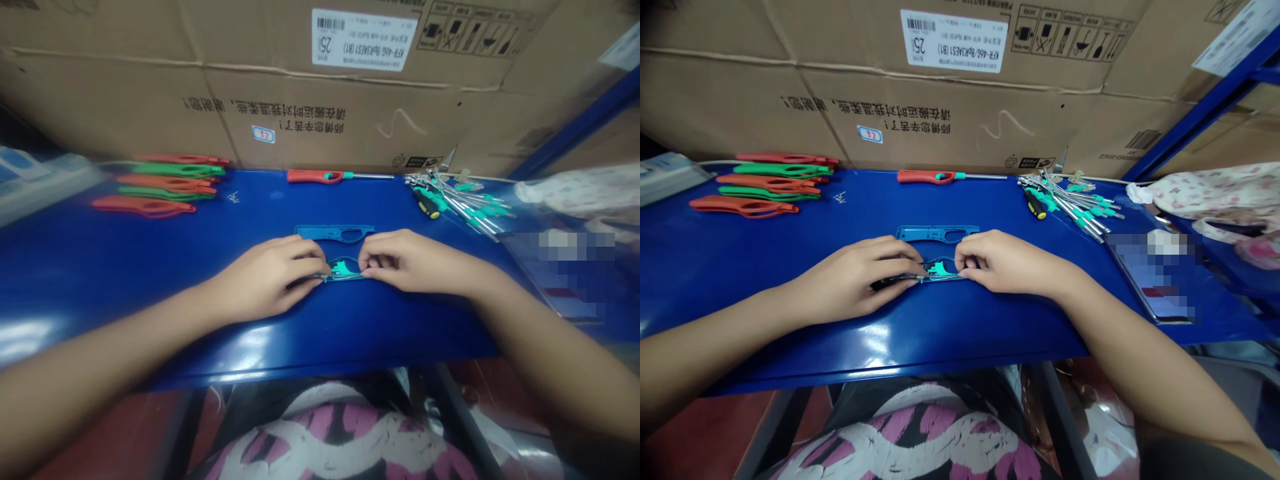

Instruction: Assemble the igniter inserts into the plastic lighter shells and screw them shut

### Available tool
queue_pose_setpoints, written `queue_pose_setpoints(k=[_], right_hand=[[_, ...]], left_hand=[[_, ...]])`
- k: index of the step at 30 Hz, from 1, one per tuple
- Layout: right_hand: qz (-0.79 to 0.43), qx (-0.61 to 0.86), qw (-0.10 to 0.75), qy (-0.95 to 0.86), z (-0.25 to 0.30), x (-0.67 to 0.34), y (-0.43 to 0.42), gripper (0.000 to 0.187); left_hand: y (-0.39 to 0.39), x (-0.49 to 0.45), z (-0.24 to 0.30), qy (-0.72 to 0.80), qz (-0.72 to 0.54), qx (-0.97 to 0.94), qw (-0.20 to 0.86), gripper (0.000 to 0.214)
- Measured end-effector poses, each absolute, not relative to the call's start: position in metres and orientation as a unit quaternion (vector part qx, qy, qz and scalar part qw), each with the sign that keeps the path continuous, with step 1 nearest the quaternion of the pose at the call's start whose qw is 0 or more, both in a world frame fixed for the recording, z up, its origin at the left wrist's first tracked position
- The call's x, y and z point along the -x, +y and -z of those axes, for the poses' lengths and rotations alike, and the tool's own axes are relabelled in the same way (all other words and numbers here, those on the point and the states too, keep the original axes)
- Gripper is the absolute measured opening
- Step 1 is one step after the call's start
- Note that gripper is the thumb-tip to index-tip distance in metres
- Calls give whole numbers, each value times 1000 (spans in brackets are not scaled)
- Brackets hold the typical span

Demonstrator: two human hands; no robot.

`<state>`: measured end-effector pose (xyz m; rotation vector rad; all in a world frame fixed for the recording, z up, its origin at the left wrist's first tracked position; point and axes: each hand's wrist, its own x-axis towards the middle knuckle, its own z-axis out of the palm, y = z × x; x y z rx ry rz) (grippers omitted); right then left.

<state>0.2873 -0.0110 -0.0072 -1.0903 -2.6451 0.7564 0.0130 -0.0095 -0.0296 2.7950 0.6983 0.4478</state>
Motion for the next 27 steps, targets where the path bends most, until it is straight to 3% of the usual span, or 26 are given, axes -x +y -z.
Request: queue_pose_setpoints(k=[4,9,17,20,23,27], right_hand=[[-252,373,142,-882,8,-293,-5,13],[-89,391,157,-902,19,-311,13,26],[-69,417,114,-899,23,-313,18,10],[-73,457,146,-874,20,-309,16,9],[-136,490,247,-825,20,-305,15,9],[-368,482,360,-709,18,-295,11,24]], left_hand=[[-8,-12,31,243,-151,-952,111,23],[-2,-4,20,259,-104,-958,58,29],[9,0,20,282,-104,-947,115,28],[10,-2,24,294,-126,-941,107,29],[10,-3,24,295,-177,-937,66,37],[10,-2,20,294,-256,-921,-24,50]])
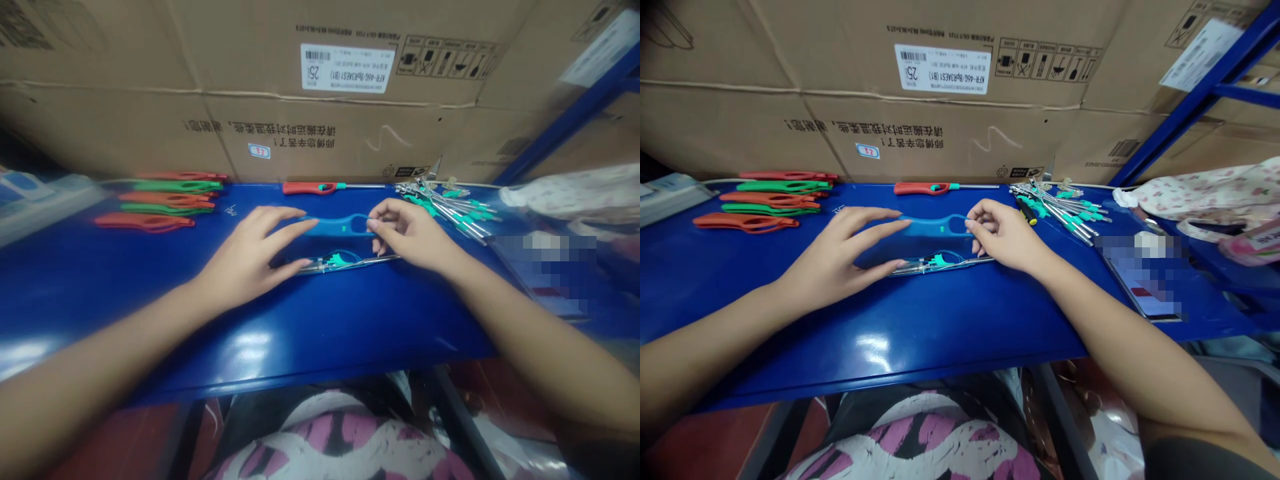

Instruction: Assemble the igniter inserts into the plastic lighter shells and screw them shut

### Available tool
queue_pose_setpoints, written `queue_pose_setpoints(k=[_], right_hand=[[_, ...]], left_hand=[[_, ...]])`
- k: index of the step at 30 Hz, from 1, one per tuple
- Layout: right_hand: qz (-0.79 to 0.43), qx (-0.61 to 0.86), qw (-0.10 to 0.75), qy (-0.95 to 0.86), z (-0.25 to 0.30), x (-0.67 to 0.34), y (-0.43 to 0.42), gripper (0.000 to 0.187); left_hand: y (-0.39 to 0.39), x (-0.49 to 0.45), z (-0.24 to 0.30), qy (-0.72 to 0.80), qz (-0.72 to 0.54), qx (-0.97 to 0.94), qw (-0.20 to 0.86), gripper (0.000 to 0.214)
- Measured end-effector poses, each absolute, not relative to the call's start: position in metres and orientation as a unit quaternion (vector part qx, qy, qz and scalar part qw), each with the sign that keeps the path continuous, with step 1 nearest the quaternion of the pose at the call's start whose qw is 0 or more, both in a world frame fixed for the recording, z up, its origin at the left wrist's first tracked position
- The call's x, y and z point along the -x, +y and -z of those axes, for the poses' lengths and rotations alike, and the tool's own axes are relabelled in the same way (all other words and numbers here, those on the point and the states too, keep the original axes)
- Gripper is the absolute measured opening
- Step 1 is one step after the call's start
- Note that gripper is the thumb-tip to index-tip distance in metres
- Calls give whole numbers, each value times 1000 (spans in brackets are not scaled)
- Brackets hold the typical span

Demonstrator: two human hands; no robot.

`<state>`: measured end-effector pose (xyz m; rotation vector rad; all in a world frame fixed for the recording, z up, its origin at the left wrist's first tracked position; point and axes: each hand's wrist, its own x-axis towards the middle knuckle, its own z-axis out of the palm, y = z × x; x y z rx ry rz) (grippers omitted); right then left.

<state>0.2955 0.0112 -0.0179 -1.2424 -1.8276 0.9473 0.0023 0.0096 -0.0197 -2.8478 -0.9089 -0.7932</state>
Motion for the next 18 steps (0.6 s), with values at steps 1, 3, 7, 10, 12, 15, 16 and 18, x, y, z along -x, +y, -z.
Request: queue_pose_setpoints(k=[1,3,7,10,12,15,16,18], right_hand=[[-423,470,359,-686,17,-293,9,29],[-503,447,336,-659,15,-287,6,36],[-497,439,317,-678,11,-288,6,41],[-376,457,264,-761,10,-299,12,40],[-321,464,207,-800,10,-307,16,34],[-323,462,142,-814,13,-311,19,29],[-333,464,127,-811,14,-310,19,29],[-347,477,113,-800,16,-307,18,30]], left_hand=[[9,-2,20,-290,261,920,35,51],[9,-1,21,-279,256,925,36,50],[7,-1,23,-282,254,925,-5,41],[7,0,20,-307,249,918,-41,35],[7,1,18,-321,222,919,-51,35],[7,1,17,-345,189,917,-62,38],[7,1,17,-351,189,915,-69,39],[7,0,17,-358,201,908,-86,39]])
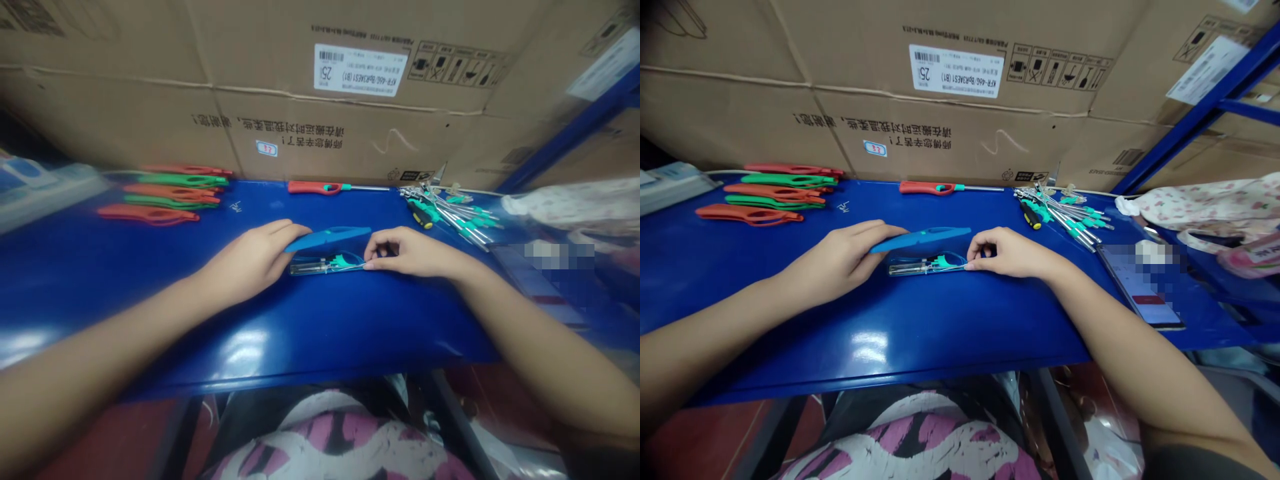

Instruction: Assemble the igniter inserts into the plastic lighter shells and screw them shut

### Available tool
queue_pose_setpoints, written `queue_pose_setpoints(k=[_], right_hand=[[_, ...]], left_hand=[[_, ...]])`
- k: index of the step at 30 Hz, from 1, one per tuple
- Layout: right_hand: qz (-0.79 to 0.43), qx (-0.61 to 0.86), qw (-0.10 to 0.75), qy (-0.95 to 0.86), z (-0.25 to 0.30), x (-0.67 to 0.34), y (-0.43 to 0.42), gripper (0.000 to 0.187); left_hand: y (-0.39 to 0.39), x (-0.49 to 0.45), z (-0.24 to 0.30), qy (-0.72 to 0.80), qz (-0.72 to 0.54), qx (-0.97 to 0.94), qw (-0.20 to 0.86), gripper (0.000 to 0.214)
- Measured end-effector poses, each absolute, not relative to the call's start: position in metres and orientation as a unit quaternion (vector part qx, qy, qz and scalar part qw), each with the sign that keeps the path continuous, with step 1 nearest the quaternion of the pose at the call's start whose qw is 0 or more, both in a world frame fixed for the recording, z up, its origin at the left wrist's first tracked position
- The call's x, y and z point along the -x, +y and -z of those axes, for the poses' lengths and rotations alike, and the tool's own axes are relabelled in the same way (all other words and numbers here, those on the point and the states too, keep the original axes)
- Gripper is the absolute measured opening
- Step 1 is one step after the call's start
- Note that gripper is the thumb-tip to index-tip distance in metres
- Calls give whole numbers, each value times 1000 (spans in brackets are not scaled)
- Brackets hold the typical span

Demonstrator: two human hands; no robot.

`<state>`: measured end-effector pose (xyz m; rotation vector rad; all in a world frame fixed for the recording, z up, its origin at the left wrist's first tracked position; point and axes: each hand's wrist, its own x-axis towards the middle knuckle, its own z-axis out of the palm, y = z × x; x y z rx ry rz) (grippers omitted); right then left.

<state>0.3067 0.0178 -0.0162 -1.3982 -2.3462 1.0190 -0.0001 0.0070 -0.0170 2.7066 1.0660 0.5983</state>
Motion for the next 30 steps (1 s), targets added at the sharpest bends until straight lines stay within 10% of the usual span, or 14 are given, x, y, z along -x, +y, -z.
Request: queue_pose_setpoints(k=[18,30], right_hand=[[-305,506,139,-795,24,-296,14,25],[-243,441,274,-819,18,-296,10,31]], left_hand=[[11,-10,21,443,-270,-678,521,20],[9,-1,13,380,-244,-864,224,38]])
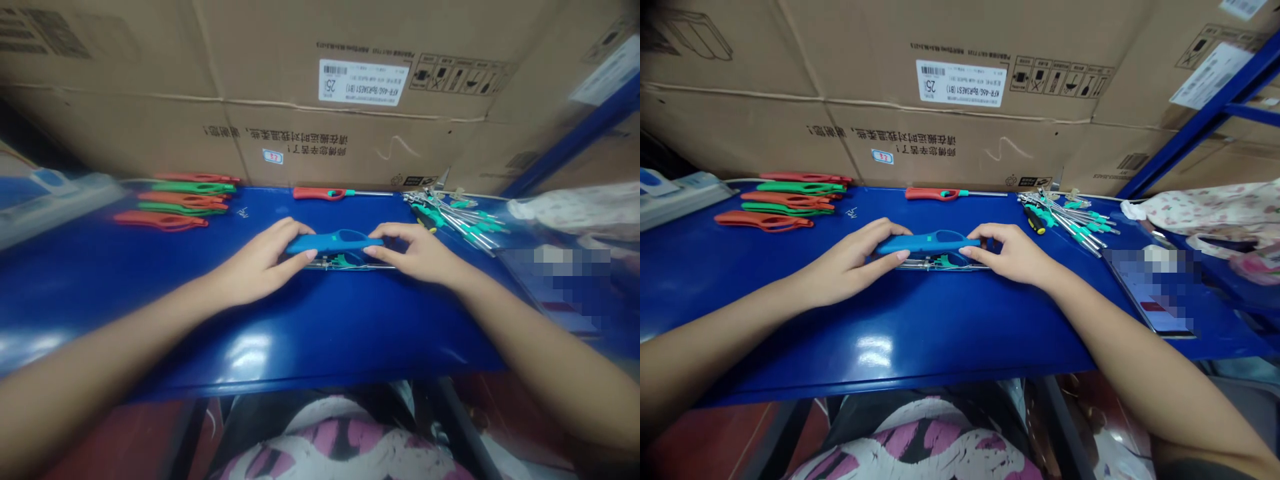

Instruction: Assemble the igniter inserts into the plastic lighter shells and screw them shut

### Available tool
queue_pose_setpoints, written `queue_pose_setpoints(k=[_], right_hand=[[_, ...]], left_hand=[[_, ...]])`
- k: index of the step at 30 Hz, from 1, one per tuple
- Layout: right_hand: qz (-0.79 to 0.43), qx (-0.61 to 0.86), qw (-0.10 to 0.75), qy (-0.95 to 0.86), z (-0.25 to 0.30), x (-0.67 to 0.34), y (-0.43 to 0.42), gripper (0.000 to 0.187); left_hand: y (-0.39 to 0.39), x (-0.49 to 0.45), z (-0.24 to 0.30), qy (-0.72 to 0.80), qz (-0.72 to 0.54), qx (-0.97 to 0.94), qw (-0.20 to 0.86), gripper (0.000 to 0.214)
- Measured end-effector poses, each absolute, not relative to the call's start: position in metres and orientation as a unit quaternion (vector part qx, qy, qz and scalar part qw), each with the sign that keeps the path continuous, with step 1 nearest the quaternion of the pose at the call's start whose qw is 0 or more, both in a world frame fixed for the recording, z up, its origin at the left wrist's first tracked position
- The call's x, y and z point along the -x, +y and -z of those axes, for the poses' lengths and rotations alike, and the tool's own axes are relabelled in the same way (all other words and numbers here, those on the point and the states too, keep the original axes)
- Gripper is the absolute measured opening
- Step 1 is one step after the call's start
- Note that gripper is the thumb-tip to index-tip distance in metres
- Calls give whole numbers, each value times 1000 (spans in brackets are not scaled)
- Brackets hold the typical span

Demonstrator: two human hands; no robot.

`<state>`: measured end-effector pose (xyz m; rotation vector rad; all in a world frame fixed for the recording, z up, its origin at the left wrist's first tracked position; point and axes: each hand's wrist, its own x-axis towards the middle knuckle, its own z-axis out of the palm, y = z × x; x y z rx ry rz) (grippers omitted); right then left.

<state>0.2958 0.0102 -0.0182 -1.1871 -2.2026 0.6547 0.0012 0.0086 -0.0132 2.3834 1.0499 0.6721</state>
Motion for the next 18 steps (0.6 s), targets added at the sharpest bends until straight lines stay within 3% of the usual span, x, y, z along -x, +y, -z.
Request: queue_pose_setpoints(k=[4,10,18], right_hand=[[-171,407,274,-855,20,-298,13,23],[-94,361,157,-914,15,-303,14,20],[-90,342,137,-925,14,-303,12,24]], left_hand=[[15,2,17,334,-217,-911,111,41],[19,3,25,321,-192,-921,111,37],[20,4,29,330,-163,-923,116,37]])
